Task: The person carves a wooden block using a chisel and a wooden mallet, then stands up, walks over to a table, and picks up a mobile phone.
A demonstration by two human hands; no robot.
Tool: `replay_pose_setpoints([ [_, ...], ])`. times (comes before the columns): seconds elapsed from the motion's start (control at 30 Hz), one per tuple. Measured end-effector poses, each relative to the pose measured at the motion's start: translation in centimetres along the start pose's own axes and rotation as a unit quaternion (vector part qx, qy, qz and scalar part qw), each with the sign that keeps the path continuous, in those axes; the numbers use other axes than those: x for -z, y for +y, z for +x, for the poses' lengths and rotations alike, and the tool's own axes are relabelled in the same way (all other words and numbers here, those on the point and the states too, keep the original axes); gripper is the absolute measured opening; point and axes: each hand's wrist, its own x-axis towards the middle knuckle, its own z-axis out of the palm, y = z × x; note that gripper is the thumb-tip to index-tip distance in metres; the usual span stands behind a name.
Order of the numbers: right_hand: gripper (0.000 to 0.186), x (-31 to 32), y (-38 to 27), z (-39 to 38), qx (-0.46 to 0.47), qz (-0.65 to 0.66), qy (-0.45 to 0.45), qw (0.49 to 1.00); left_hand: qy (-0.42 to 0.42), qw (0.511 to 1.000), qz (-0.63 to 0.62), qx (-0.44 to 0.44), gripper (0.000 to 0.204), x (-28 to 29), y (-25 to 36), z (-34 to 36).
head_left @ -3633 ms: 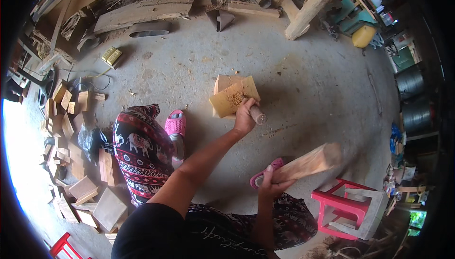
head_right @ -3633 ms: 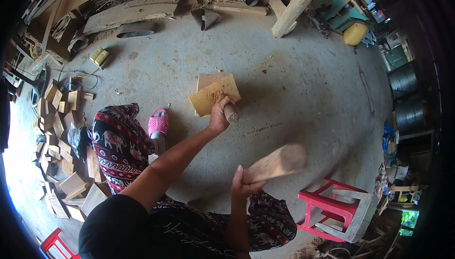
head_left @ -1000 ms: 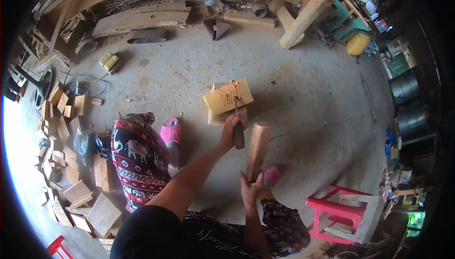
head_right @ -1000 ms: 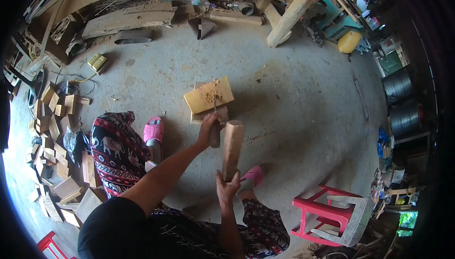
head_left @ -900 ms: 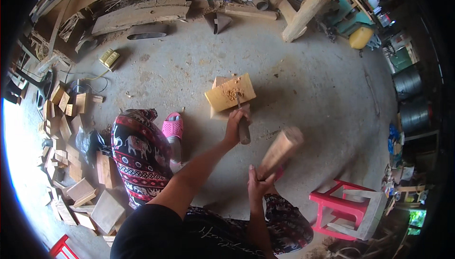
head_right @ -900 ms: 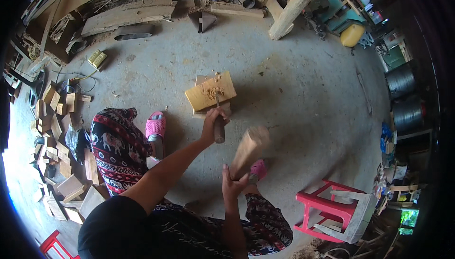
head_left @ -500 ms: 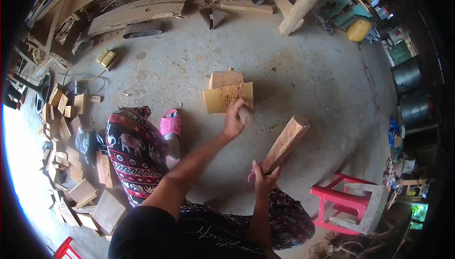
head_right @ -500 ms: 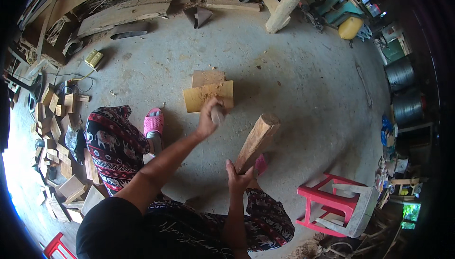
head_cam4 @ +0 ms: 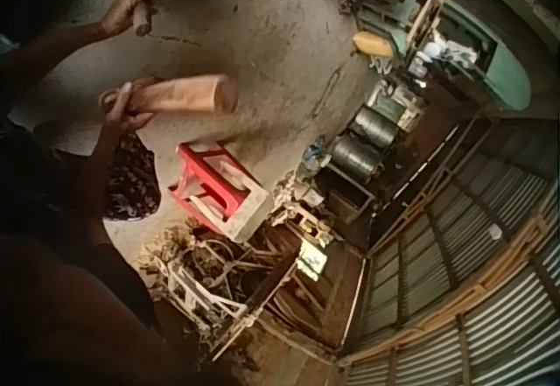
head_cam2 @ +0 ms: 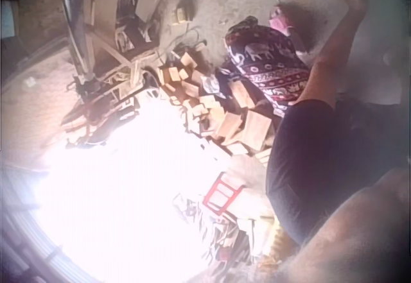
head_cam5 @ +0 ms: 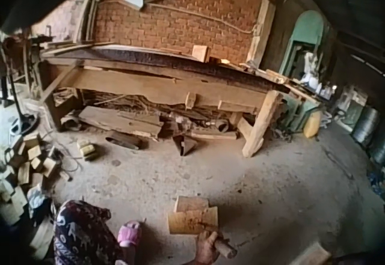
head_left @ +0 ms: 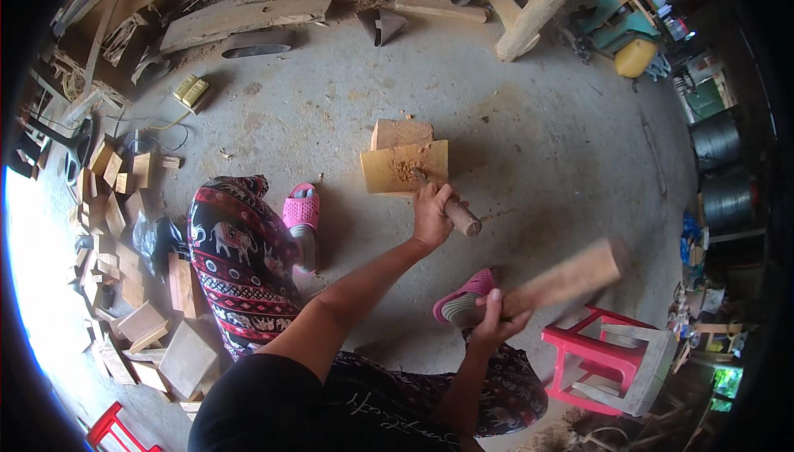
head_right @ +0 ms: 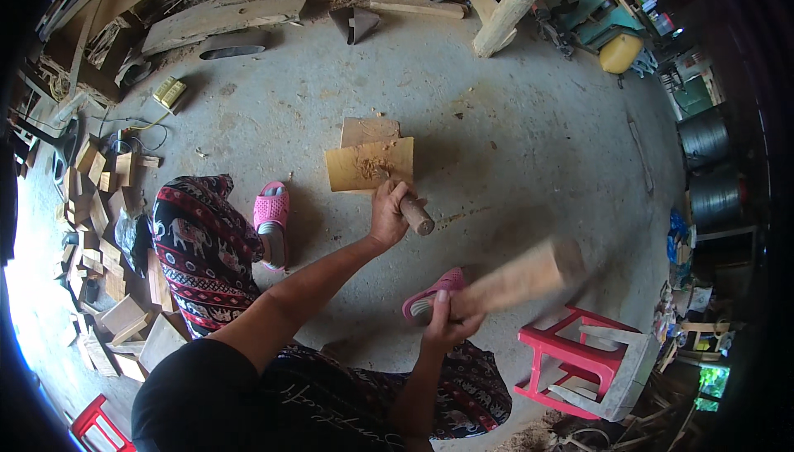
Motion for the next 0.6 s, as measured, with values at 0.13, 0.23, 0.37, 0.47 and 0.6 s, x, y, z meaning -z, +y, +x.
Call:
replay_pose_setpoints([
  [0.13, 0.040, -2.1, 0.3, -1.7, 0.040, 0.017, -0.012, 0.999, -0.016, 0.999, -0.044, 0.004, 0.025, 0.2, -0.3, 0.2],
  [0.23, 0.039, -3.4, 0.8, -2.5, -0.321, -0.047, -0.146, 0.935, -0.013, 0.998, -0.069, 0.005, 0.026, 0.7, -0.9, 0.0],
  [0.37, 0.045, -1.8, 1.6, -2.4, -0.108, 0.016, -0.014, 0.994, -0.048, 0.997, -0.067, 0.001, 0.027, 1.3, -1.9, -0.7],
  [0.47, 0.040, -1.4, 3.0, -2.6, 0.021, -0.085, -0.015, 0.996, -0.052, 0.993, -0.107, -0.018, 0.027, 0.9, -2.4, -1.0],
  [0.6, 0.045, -2.1, 4.0, -3.6, -0.176, -0.082, -0.094, 0.976, -0.034, 0.953, -0.289, 0.080, 0.025, -0.1, -3.3, -1.0],
])
